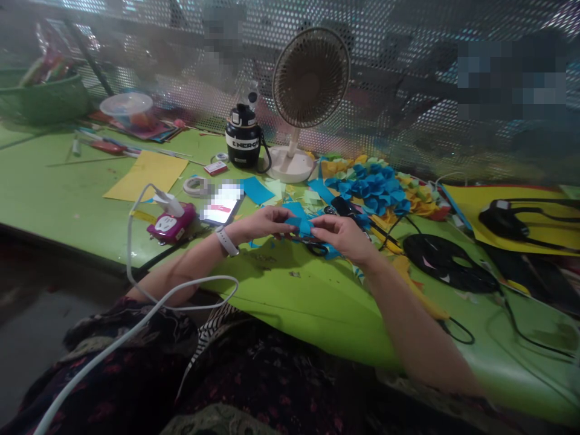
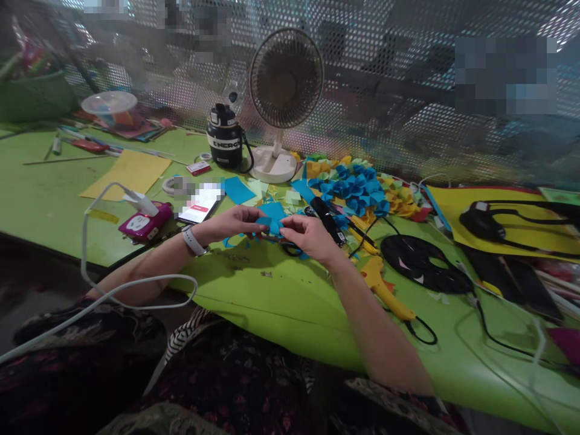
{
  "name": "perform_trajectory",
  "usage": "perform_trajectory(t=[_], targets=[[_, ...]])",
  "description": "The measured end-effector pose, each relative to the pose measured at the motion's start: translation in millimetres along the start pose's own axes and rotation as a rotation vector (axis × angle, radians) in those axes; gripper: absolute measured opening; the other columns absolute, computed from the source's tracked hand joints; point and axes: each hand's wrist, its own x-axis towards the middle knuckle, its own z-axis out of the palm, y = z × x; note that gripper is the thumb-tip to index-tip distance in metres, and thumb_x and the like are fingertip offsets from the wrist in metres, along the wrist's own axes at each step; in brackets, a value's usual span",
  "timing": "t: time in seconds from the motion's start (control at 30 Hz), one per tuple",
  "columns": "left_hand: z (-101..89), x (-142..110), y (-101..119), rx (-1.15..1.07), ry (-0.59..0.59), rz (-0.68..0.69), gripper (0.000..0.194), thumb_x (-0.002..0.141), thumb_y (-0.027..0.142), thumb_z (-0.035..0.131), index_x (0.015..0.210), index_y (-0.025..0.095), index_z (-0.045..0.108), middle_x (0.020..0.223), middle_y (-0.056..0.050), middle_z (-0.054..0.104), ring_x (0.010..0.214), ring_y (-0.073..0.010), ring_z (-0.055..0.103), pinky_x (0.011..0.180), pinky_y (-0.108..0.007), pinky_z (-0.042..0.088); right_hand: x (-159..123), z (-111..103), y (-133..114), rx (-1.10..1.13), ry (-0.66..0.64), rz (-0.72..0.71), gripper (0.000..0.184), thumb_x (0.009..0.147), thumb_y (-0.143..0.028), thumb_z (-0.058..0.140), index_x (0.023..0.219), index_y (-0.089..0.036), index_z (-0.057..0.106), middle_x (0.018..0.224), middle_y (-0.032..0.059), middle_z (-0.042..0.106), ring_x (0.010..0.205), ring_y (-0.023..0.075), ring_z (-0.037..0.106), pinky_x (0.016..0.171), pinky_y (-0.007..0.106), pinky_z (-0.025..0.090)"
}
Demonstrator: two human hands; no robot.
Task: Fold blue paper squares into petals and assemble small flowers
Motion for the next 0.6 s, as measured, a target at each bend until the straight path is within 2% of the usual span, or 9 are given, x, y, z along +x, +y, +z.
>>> perform_trajectory(t=[0.17,0.33,0.43,0.6], targets=[[1.1,0,1,0.001,0.004,0.003,0.018,0.081,0.025,0.077,0.089,0.012,0.068,0.078,0.000,0.068,0.066,-0.0071,0.060,0.065,-0.023,0.049,2,1,4,-0.038,-0.030,0.000,0.033,0.068,-0.038,0.078,0.093,-0.018,0.072,0.083,0.0035,0.073,0.073,0.0177,0.066,0.075,0.035,0.056],[3.3,0,0,0.076,0.017,0.023,0.029,0.084,0.037,0.075,0.073,0.012,0.066,0.066,0.001,0.063,0.061,-0.0067,0.056,0.062,-0.022,0.044,4,10,10,-0.057,-0.085,-0.002,0.039,0.069,-0.033,0.077,0.105,-0.019,0.068,0.087,0.0041,0.071,0.082,0.0186,0.066,0.079,0.035,0.056],[5.6,0,-1,0.107,0.001,0.009,0.031,0.085,0.041,0.074,0.074,0.013,0.068,0.065,0.001,0.064,0.061,-0.0073,0.056,0.062,-0.022,0.044,4,16,12,-0.023,-0.089,-0.026,0.043,0.071,-0.028,0.075,0.112,-0.020,0.066,0.091,0.0041,0.071,0.086,0.0183,0.066,0.081,0.034,0.055],[7.2,-3,3,0.082,-0.034,0.038,0.029,0.084,0.041,0.075,0.080,0.013,0.071,0.070,0.000,0.067,0.065,-0.0080,0.058,0.066,-0.023,0.046,5,16,13,0.153,-0.147,0.071,0.047,0.069,-0.025,0.075,0.115,-0.020,0.065,0.096,0.0048,0.073,0.084,0.0167,0.067,0.076,0.030,0.053]])
